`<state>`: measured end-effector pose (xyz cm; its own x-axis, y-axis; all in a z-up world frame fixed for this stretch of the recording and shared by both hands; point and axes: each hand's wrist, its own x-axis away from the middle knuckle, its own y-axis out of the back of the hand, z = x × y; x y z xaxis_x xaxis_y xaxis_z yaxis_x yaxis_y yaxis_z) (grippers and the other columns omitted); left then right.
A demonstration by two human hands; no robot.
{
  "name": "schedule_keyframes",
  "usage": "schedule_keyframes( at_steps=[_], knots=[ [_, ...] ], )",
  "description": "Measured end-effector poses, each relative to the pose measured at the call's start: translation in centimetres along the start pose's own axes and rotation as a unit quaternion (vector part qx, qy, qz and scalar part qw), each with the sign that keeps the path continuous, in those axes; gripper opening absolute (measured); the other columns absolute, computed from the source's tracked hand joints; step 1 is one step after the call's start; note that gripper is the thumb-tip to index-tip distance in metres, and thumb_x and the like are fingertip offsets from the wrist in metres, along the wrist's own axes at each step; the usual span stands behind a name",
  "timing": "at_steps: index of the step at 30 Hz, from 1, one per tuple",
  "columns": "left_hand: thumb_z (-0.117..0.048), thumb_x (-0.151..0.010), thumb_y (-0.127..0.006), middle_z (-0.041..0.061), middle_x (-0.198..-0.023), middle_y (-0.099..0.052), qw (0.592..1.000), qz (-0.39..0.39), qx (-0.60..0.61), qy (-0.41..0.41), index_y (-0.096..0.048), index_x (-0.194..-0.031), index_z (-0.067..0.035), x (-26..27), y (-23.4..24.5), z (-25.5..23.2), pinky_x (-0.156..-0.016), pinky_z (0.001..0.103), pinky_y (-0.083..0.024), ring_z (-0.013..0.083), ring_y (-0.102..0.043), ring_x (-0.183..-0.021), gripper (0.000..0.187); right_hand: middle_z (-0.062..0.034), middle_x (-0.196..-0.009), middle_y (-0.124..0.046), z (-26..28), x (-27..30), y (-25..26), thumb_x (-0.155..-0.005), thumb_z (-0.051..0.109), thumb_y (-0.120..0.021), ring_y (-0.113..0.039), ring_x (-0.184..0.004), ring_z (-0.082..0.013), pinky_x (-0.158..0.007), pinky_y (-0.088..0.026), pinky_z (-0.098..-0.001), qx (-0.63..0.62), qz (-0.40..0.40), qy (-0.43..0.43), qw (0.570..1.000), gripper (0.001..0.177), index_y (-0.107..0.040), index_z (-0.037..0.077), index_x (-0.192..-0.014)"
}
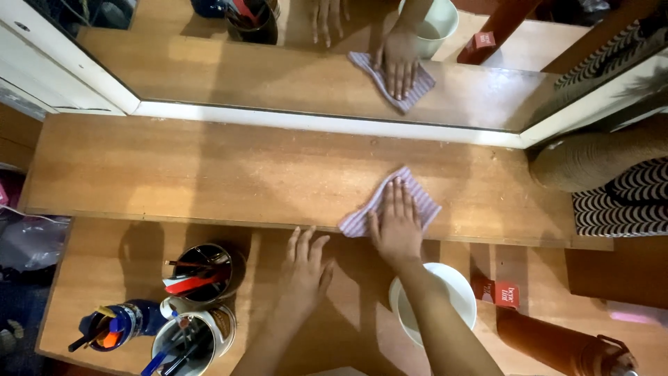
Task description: Dipping a cloth in water and wiping a wooden shelf/vanity surface.
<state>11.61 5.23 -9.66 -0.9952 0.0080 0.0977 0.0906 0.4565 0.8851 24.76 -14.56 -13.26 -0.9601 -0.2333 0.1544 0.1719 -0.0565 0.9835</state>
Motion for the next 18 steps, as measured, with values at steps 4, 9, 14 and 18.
schedule_keyframes(
  at_steps=[4,9,14,18],
  knots=[
    [-0.031,-0.095,-0.065,0.021,-0.153,-0.035,0.999,-0.028,0.023,-0.007,-0.046,-0.142,-0.005,0.2,0.5,-0.1,-0.110,0.057,-0.036,0.0448,-0.026,-0.147,0.057,-0.0100,-0.171,-0.008,-2.6,-0.6,-0.1,-0.101,0.056,-0.017,-0.006,-0.158,-0.0277,-0.125,-0.009,-0.0482,0.013,-0.040,-0.010,0.999,0.079,-0.010,0.008,-0.163],
    [-0.029,-0.091,-0.067,0.020,-0.153,-0.037,0.996,-0.081,0.011,-0.033,-0.048,-0.141,-0.007,0.3,1.3,-0.2,-0.111,0.058,-0.038,0.0459,-0.028,-0.146,0.058,-0.0157,-0.171,-0.016,-4.0,-2.0,1.6,-0.103,0.053,-0.025,-0.011,-0.158,-0.0313,-0.126,-0.011,-0.0492,-0.063,-0.124,-0.015,0.990,0.079,-0.018,0.001,-0.162],
    [-0.028,-0.092,-0.067,0.021,-0.153,-0.036,0.998,-0.053,0.019,-0.012,-0.046,-0.143,-0.007,-0.1,1.9,-0.4,-0.108,0.057,-0.040,0.0459,-0.027,-0.146,0.059,-0.0195,-0.170,-0.020,-4.9,-5.5,0.4,-0.102,0.051,-0.033,-0.016,-0.158,-0.0340,-0.126,-0.014,-0.0509,-0.063,-0.172,-0.025,0.983,0.080,-0.021,-0.001,-0.162],
    [-0.029,-0.093,-0.066,0.021,-0.154,-0.036,0.998,-0.055,0.019,-0.023,-0.046,-0.142,-0.007,-0.5,1.3,0.2,-0.108,0.057,-0.040,0.0464,-0.027,-0.146,0.058,-0.0262,-0.169,-0.022,-4.3,-8.1,-0.4,-0.104,0.051,-0.034,-0.018,-0.158,-0.0383,-0.129,-0.013,-0.0505,-0.073,-0.197,-0.047,0.977,0.081,-0.023,-0.006,-0.161]
  ],
)
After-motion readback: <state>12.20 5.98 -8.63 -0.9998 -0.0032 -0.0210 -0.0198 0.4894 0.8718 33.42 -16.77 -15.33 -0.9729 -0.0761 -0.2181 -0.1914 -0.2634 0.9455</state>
